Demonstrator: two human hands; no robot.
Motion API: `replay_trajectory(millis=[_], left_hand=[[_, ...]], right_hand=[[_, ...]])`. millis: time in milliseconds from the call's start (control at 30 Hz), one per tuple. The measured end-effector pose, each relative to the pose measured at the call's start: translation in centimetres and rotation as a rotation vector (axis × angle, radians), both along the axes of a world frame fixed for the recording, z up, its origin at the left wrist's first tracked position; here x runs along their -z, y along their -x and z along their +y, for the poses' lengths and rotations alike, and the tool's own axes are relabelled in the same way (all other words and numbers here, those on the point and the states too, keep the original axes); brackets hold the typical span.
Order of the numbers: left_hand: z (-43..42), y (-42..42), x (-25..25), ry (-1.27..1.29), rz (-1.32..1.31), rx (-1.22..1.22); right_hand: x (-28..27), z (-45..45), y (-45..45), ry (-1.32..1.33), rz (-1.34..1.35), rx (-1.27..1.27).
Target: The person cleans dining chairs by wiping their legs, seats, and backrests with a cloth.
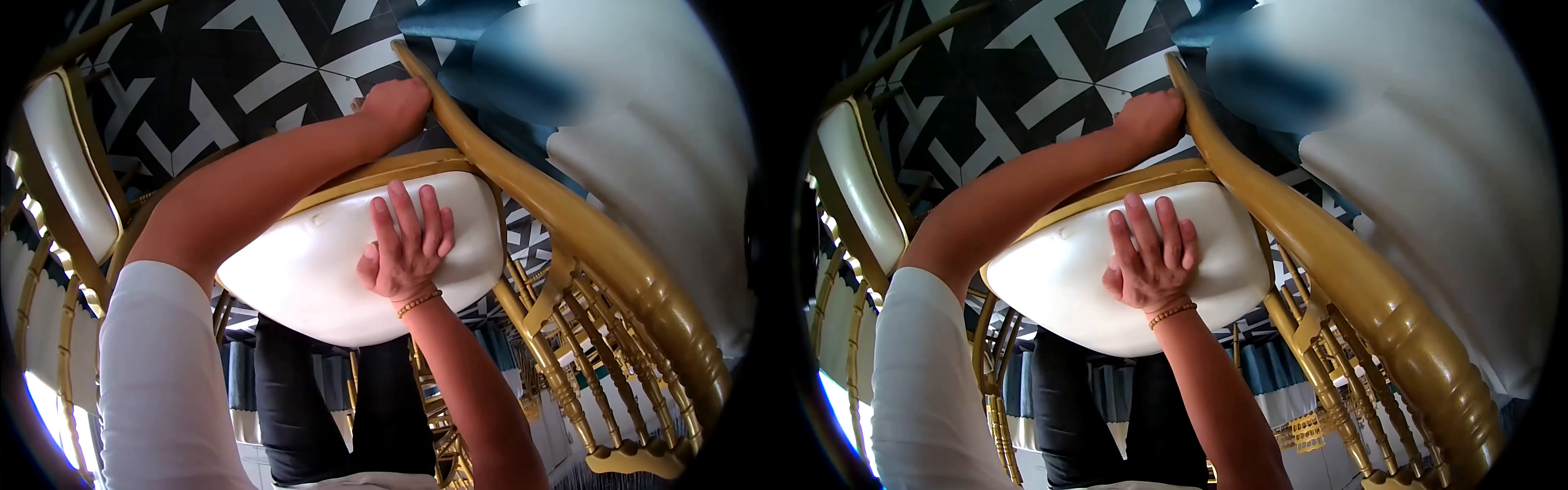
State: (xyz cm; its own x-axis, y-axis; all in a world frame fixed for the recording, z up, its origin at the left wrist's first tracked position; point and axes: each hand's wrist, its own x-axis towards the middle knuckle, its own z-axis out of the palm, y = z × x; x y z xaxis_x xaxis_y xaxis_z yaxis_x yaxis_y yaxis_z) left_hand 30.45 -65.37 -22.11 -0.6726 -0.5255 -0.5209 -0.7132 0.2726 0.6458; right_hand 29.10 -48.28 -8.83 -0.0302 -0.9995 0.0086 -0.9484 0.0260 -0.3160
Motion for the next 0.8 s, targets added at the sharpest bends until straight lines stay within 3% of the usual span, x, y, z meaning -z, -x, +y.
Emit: replay_trajectory(millis=[67,133,167,233,267,367,467,500,533,600,667,800], left_hand=[[-0.7,0.1,1.0,-0.024,0.026,0.026],[-1.6,0.1,2.4,-0.276,0.143,-0.012],[-2.6,0.0,2.2,-0.276,0.148,-0.011],[-4.5,-0.7,2.1,-0.996,0.059,-0.007],[-4.5,-0.8,2.6,-1.000,0.064,-0.012],[-4.2,-1.1,4.6,-1.545,0.172,-0.121],[-4.1,-1.1,4.9,-1.612,0.210,-0.116],[-4.2,-1.0,4.6,-1.443,0.166,-0.097],[-3.9,-1.1,2.7,-1.446,0.158,-0.101],[-3.1,-1.0,-0.8,-0.701,0.049,-0.141],[-0.9,-0.8,1.4,-0.089,0.147,0.059],[-0.3,-1.3,0.7,0.131,0.109,0.193]], right_hand=[[0.0,0.0,0.0,0.003,0.000,-0.001],[0.0,-0.1,0.0,0.008,0.005,0.001],[0.0,-0.1,0.0,0.007,0.003,0.004],[0.0,0.0,-0.2,0.000,0.001,0.000],[-0.1,-0.1,-0.3,0.016,-0.005,0.030],[0.0,-0.2,-0.5,0.039,-0.016,0.061],[-0.1,-0.1,-0.3,0.038,-0.023,0.069],[0.0,-0.1,-0.3,0.043,-0.010,0.063],[0.1,-0.2,-0.4,0.051,-0.001,0.060],[0.0,0.0,0.0,0.044,0.002,0.015],[0.0,-0.1,0.0,0.014,0.012,0.004],[-0.1,-0.1,-0.1,0.009,-0.016,0.014]])
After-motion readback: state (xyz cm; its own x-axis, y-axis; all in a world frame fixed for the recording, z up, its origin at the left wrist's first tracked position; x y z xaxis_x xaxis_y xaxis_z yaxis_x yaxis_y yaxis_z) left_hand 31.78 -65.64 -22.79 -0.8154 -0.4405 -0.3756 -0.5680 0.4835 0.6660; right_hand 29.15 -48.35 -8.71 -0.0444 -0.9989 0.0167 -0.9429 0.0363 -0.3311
